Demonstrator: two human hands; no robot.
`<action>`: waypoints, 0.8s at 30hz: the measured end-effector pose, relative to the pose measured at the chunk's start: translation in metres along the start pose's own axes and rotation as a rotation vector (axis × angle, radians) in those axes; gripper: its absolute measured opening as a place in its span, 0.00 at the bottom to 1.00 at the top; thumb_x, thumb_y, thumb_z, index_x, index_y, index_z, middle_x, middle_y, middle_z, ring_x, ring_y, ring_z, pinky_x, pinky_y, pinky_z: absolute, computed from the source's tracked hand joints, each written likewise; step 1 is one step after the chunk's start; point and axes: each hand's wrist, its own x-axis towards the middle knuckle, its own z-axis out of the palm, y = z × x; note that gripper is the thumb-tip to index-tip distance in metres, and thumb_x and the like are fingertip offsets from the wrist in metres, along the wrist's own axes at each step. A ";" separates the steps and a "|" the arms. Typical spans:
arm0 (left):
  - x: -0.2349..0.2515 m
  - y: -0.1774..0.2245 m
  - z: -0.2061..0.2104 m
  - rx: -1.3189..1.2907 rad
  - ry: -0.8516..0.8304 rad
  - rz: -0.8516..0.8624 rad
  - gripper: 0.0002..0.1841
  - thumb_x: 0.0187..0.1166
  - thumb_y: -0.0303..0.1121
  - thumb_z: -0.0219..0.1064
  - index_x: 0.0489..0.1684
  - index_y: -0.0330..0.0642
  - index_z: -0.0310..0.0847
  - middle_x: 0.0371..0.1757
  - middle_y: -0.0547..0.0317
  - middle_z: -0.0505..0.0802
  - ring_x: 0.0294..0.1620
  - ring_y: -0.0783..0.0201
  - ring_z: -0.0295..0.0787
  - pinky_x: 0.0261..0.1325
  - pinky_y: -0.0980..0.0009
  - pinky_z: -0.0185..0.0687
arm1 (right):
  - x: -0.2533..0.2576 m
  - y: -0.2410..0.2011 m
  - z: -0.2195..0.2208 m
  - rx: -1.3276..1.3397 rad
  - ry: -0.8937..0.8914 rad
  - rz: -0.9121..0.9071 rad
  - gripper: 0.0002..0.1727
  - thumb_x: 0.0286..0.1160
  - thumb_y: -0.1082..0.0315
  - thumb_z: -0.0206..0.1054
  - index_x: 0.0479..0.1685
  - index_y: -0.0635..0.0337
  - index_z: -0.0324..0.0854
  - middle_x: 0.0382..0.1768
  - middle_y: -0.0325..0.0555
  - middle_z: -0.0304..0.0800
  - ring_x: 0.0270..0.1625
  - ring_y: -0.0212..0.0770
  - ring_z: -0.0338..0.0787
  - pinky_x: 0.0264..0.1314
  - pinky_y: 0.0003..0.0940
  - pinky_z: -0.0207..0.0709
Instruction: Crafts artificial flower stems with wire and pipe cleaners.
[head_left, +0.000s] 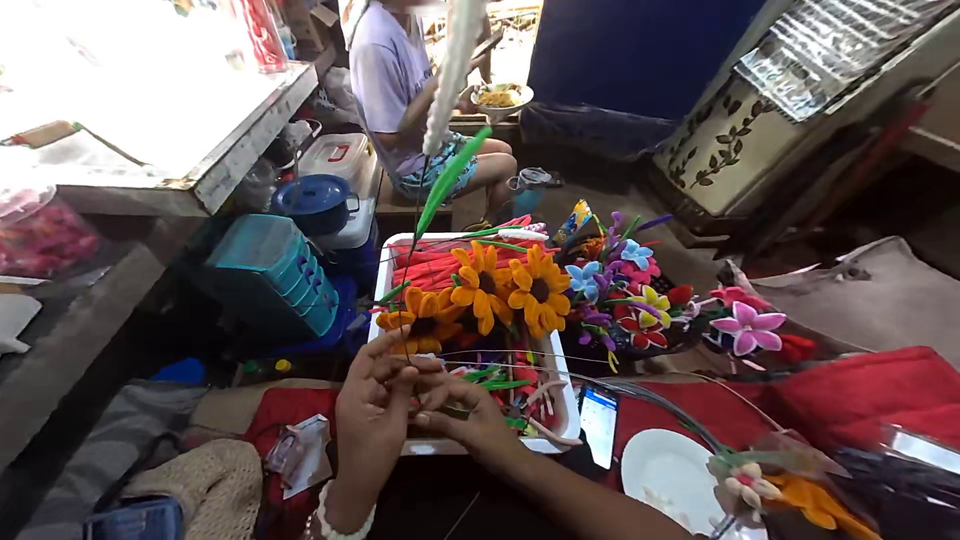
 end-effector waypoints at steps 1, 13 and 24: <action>-0.001 0.000 0.002 0.095 0.043 0.046 0.21 0.81 0.30 0.70 0.70 0.35 0.73 0.47 0.64 0.97 0.43 0.68 0.97 0.46 0.73 0.96 | 0.000 -0.001 0.000 -0.096 0.038 -0.048 0.04 0.75 0.69 0.74 0.39 0.61 0.90 0.47 0.40 0.92 0.59 0.30 0.87 0.68 0.29 0.79; 0.007 0.005 -0.008 -0.403 -0.015 -0.120 0.15 0.86 0.33 0.64 0.68 0.48 0.83 0.45 0.60 0.97 0.42 0.69 0.96 0.50 0.74 0.93 | 0.001 0.001 -0.003 0.498 -0.184 0.324 0.06 0.82 0.61 0.68 0.41 0.47 0.90 0.47 0.33 0.92 0.53 0.29 0.89 0.62 0.31 0.82; 0.004 0.005 -0.004 0.173 0.045 0.079 0.26 0.80 0.29 0.71 0.76 0.27 0.75 0.44 0.62 0.98 0.39 0.68 0.97 0.45 0.72 0.97 | 0.005 -0.003 -0.004 -0.208 0.088 -0.138 0.06 0.78 0.66 0.72 0.41 0.58 0.91 0.46 0.40 0.91 0.59 0.32 0.86 0.69 0.33 0.77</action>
